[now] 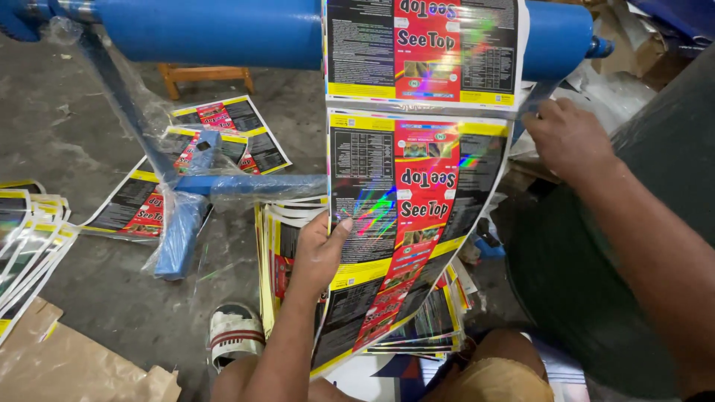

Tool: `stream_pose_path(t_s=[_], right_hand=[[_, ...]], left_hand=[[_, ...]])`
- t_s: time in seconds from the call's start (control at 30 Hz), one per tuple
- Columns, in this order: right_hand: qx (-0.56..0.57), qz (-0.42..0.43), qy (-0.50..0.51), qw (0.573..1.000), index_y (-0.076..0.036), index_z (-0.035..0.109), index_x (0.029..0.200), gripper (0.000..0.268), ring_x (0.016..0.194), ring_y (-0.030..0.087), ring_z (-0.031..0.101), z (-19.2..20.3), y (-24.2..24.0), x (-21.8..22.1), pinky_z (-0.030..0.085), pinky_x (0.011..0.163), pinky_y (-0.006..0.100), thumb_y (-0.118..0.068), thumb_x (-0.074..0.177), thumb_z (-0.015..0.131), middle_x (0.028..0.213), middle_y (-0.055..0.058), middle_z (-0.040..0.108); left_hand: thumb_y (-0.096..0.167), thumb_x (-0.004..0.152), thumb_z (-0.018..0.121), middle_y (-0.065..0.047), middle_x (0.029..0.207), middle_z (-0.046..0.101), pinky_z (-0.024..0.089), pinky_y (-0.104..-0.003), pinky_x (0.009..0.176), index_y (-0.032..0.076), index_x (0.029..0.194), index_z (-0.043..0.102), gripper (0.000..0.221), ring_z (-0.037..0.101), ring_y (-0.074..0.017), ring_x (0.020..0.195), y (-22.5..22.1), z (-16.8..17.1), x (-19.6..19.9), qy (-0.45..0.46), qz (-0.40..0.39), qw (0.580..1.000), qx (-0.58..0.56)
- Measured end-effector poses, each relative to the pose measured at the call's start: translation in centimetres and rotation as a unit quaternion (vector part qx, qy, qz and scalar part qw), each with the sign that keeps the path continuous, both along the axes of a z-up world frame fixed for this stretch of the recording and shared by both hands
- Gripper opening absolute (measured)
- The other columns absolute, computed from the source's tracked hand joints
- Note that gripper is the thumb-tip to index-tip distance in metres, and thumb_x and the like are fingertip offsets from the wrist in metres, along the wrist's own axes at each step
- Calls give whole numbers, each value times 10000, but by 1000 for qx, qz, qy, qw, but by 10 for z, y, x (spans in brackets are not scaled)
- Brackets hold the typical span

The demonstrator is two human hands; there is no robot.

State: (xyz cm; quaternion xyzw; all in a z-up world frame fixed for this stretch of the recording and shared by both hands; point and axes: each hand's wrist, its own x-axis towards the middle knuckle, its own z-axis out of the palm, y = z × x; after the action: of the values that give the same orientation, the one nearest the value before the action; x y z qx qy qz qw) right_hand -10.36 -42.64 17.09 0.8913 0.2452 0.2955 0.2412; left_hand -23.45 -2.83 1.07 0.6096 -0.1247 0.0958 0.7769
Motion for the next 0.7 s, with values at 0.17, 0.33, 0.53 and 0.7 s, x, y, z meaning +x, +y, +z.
stream_pose_path(t_s=[0.17, 0.33, 0.53, 0.7], right_hand=[[11, -215, 44, 976, -151, 737, 1092, 184, 1018, 281, 680, 0, -21, 5, 571, 812, 454, -133, 926, 660, 1065, 106, 691], [628, -48, 232, 742, -148, 677, 1278, 259, 770, 232, 644, -20, -15, 0, 538, 703, 404, -192, 1023, 684, 907, 93, 659], [791, 67, 448, 411, -69, 705, 1111, 167, 640, 131, 569, -55, 92, 21, 508, 586, 311, -179, 1010, 631, 767, 11, 602], [803, 55, 469, 363, -38, 707, 1060, 154, 636, 126, 591, -67, 149, 53, 523, 589, 300, -146, 981, 629, 738, 16, 618]], left_hand=[[133, 1023, 579, -15, 1037, 745, 529, -265, 847, -11, 1186, 691, 246, 640, -74, 908, 2, 11, -5, -8, 3, 1000, 2], [120, 1013, 597, -11, 1018, 730, 530, -271, 831, -11, 1183, 693, 235, 619, -68, 897, 3, -8, 8, -2, 33, 999, 30], [144, 1012, 608, -29, 938, 694, 497, -295, 760, 15, 1194, 716, 247, 575, -91, 823, -1, -11, 10, 28, 55, 996, 66], [152, 1017, 604, -10, 975, 750, 530, -293, 835, 8, 1144, 698, 214, 629, -79, 893, 6, -21, 15, -77, 88, 988, 96]])
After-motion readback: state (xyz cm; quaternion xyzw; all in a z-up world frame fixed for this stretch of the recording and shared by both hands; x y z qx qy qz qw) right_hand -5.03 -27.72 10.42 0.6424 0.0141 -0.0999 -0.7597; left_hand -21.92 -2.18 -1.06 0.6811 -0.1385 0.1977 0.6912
